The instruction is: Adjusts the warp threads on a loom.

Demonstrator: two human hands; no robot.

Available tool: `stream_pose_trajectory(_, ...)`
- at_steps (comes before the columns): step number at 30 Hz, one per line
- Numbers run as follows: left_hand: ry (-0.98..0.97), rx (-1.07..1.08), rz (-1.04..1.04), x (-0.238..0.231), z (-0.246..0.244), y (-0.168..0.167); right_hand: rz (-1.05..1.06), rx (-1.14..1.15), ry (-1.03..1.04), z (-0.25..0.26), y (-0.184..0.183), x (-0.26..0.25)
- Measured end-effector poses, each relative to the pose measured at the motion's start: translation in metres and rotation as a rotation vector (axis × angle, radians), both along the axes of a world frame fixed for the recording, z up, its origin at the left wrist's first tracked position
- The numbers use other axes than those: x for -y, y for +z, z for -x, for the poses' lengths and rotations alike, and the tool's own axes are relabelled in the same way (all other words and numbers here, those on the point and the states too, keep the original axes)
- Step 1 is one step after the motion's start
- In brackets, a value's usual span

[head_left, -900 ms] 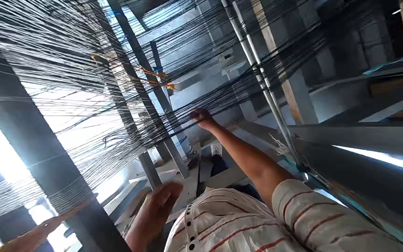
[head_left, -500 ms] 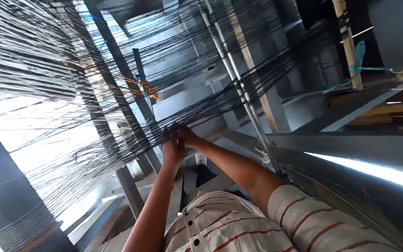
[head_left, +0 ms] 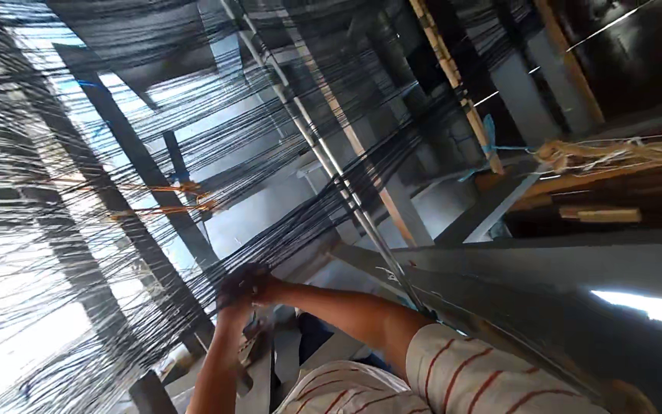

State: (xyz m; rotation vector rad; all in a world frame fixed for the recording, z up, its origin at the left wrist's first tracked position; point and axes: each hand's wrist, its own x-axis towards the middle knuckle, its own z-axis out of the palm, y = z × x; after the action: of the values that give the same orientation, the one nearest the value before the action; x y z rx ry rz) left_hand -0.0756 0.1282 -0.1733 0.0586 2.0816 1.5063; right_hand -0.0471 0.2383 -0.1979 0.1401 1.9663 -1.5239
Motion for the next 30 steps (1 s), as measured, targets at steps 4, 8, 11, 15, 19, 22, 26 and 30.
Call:
stream_pose_trajectory(4,0.117,-0.016,-0.169,0.003,0.005,-0.007,0.033,0.116,0.021,-0.020,-0.035,-0.010)
stream_pose_trajectory(8,0.199,-0.009,-0.216,0.001,0.013,0.004,-0.076,0.267,0.083,-0.049,-0.064,-0.034)
stream_pose_trajectory(11,0.218,0.047,-0.096,0.001,0.020,0.013,-0.202,0.347,0.061,-0.070,-0.085,-0.064)
stream_pose_trajectory(15,0.266,0.064,-0.216,0.002,0.017,0.000,-0.297,0.432,-0.145,-0.078,-0.090,-0.102)
stream_pose_trajectory(19,0.274,0.015,-0.207,0.002,0.015,-0.002,-0.285,0.427,-0.232,-0.077,-0.093,-0.119)
stream_pose_trajectory(22,0.199,-0.078,0.053,0.004,0.031,0.014,-0.487,0.482,-0.103,-0.088,-0.095,-0.130)
stream_pose_trajectory(26,0.123,-0.214,0.103,0.010,0.044,0.009,-0.670,0.680,-0.185,-0.110,-0.090,-0.129)
stream_pose_trajectory(30,0.054,-0.006,0.212,0.005,0.015,0.010,-0.615,0.673,-0.238,-0.091,-0.063,-0.103)
